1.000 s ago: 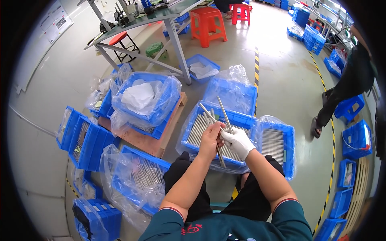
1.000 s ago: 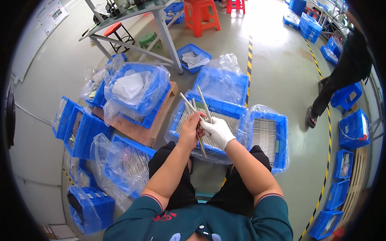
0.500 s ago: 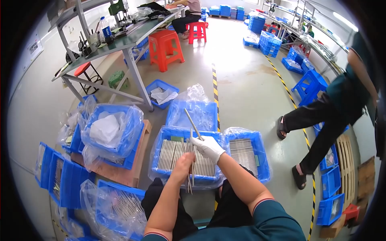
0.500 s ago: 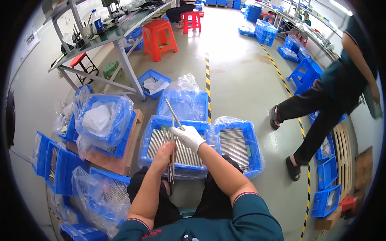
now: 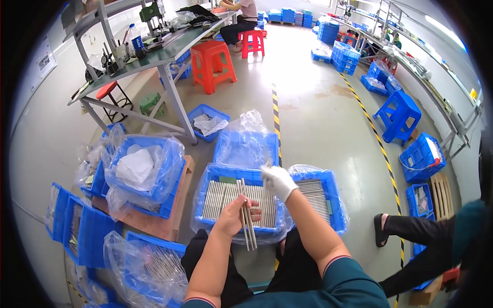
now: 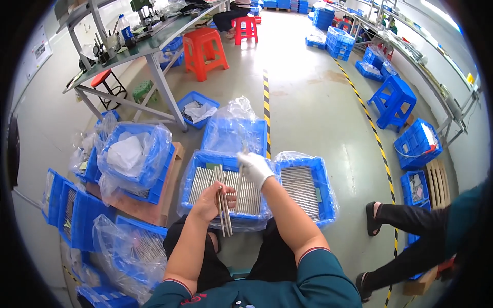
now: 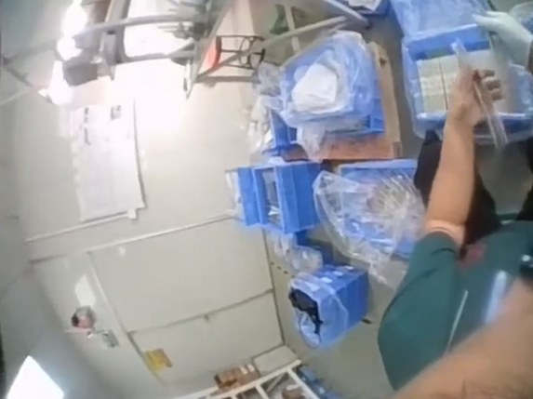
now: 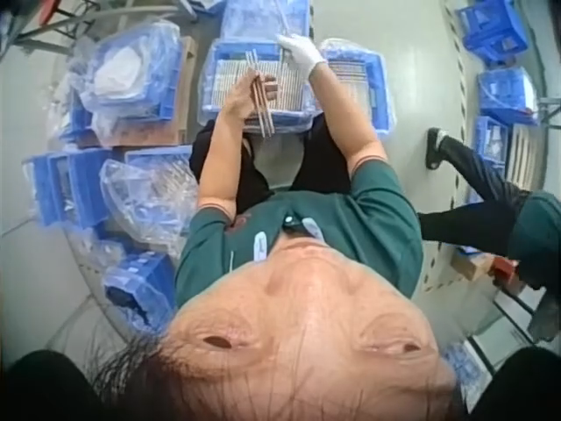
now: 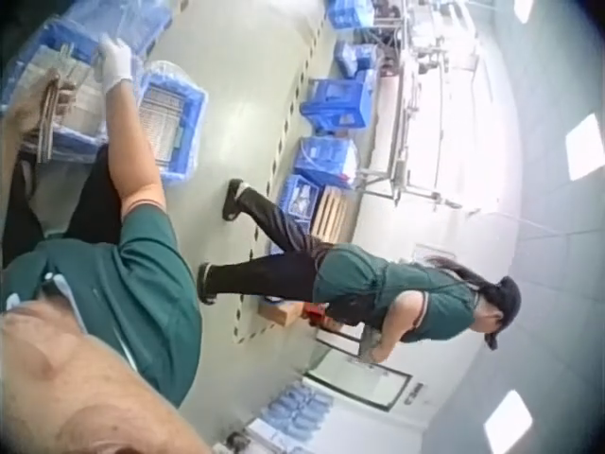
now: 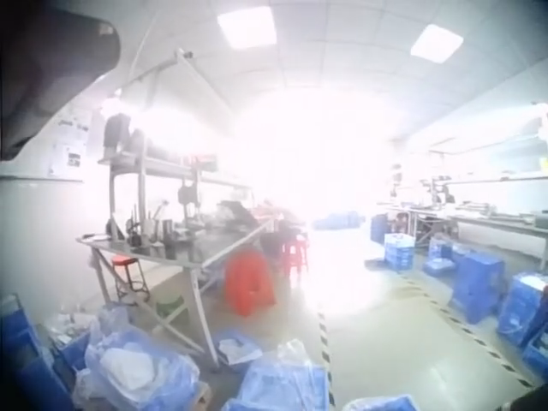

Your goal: Inspect and sort long metal rods into plastic storage bins.

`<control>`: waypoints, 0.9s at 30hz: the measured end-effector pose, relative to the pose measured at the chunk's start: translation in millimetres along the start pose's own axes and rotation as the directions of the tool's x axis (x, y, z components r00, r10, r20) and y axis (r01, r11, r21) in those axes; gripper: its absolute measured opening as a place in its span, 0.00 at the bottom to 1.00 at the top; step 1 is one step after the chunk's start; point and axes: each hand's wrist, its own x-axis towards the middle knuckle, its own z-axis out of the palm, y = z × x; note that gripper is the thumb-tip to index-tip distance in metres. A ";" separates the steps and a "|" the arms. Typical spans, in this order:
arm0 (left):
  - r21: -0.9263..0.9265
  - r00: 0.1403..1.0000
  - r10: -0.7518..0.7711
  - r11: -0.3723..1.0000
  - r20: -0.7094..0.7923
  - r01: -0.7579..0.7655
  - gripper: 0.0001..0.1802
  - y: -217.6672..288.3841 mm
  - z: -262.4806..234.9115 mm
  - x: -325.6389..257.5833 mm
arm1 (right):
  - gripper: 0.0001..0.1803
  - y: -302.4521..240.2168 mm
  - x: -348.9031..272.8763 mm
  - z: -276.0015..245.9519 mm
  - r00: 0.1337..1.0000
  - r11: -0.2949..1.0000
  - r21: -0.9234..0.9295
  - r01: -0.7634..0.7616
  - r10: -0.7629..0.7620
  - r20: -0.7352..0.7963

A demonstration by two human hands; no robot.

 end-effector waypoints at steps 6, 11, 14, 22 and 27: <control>-0.057 0.991 0.027 0.998 0.129 -0.019 0.21 5.5 -11.8 -4.2 | 0.17 -30.3 -31.5 45.6 0.977 0.769 -0.627 0.129 0.010 0.213; -0.173 1.000 0.003 0.985 0.015 0.000 0.19 8.2 -8.0 1.4 | 0.21 -12.7 -20.0 46.6 0.968 0.960 -0.281 -0.021 0.089 0.233; -0.146 0.973 0.169 0.971 -0.155 -0.191 0.20 13.3 -15.5 3.9 | 0.27 -25.7 -22.2 44.9 0.986 0.848 -0.528 0.052 0.040 0.160; -0.197 0.792 0.396 0.826 -0.464 -0.528 0.21 38.2 -33.8 -6.3 | 0.18 -44.5 -65.4 37.3 0.923 0.952 -0.301 -0.053 0.162 0.349; -0.236 0.798 0.420 0.801 -0.432 -0.550 0.21 38.5 -27.5 -3.2 | 0.19 -47.3 -72.3 37.6 0.907 0.945 -0.317 -0.084 0.204 0.368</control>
